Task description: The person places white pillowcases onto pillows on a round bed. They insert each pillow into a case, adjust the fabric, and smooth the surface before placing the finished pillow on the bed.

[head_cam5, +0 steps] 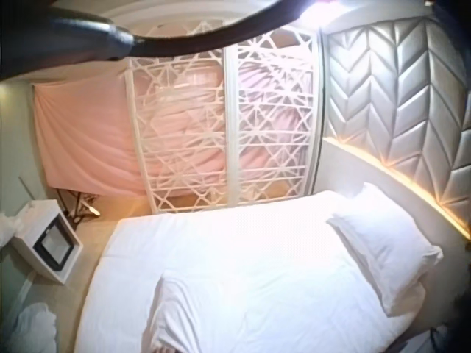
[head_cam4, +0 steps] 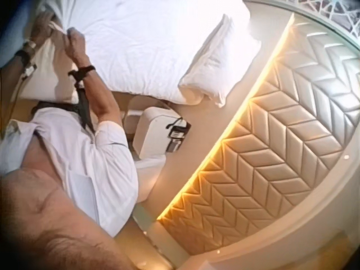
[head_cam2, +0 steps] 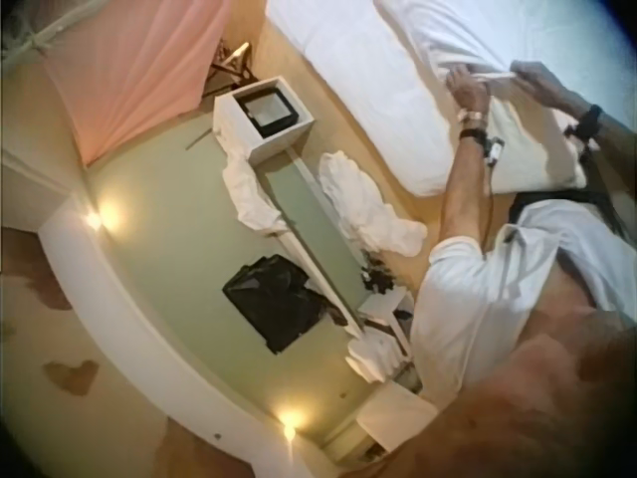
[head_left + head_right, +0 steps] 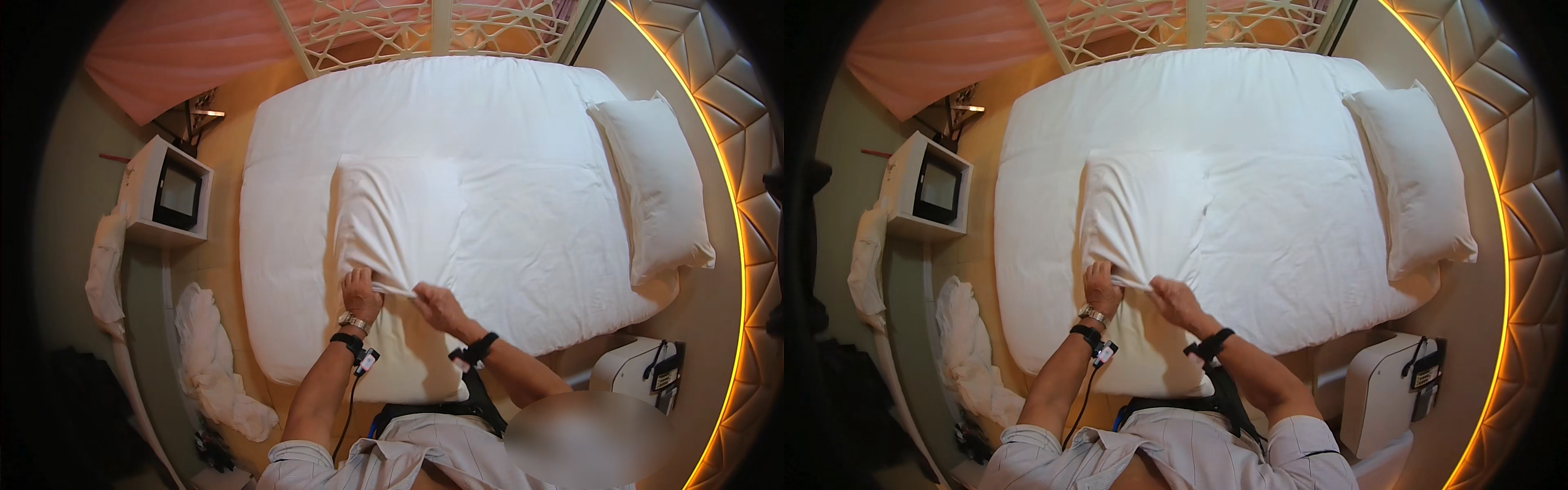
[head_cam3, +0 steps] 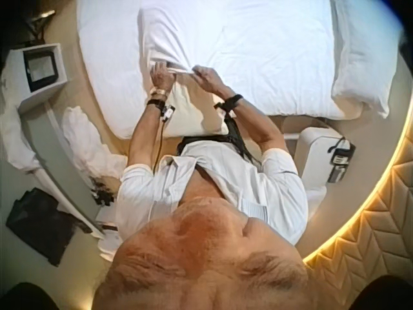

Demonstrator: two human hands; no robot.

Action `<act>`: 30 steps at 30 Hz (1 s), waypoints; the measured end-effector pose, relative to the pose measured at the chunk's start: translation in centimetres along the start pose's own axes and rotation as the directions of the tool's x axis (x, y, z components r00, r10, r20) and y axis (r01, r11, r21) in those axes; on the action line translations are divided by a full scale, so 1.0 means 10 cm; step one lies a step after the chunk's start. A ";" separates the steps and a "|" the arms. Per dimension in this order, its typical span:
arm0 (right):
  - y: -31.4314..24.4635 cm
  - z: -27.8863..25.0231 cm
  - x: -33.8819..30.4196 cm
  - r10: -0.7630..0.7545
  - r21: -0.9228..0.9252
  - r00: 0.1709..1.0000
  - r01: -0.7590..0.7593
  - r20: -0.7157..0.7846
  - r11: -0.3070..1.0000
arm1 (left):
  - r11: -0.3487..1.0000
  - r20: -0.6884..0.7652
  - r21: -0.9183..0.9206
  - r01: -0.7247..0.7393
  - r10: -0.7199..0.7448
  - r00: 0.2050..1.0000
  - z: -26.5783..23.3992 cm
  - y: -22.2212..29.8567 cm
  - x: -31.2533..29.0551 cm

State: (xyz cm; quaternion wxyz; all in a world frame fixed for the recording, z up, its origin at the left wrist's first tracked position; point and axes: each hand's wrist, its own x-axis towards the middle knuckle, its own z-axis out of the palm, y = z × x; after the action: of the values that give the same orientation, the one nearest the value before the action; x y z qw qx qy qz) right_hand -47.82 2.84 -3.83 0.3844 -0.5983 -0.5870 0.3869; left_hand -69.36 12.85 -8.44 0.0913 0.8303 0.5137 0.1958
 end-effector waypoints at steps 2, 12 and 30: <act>0.03 0.04 -0.21 0.037 -0.034 0.996 -0.035 0.083 0.999 | 0.997 0.077 -0.052 0.058 -0.054 0.996 -0.02 -0.07 0.04; 0.45 0.12 -0.93 0.116 -0.277 0.993 -0.120 -0.032 0.953 | 0.988 0.257 -0.049 0.147 -0.130 0.958 -0.65 -0.40 -1.37; 0.71 0.61 -1.57 0.642 -0.412 0.692 -0.717 -0.329 0.562 | 0.958 0.294 -0.041 0.284 -0.260 0.920 -0.10 -2.08 -1.54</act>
State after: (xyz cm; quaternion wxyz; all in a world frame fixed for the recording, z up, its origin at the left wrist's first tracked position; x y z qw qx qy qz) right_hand -50.70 -12.90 -12.57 0.0723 -0.8828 -0.3614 0.2912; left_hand -92.84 8.61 -18.46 0.2251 0.7657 0.5971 0.0807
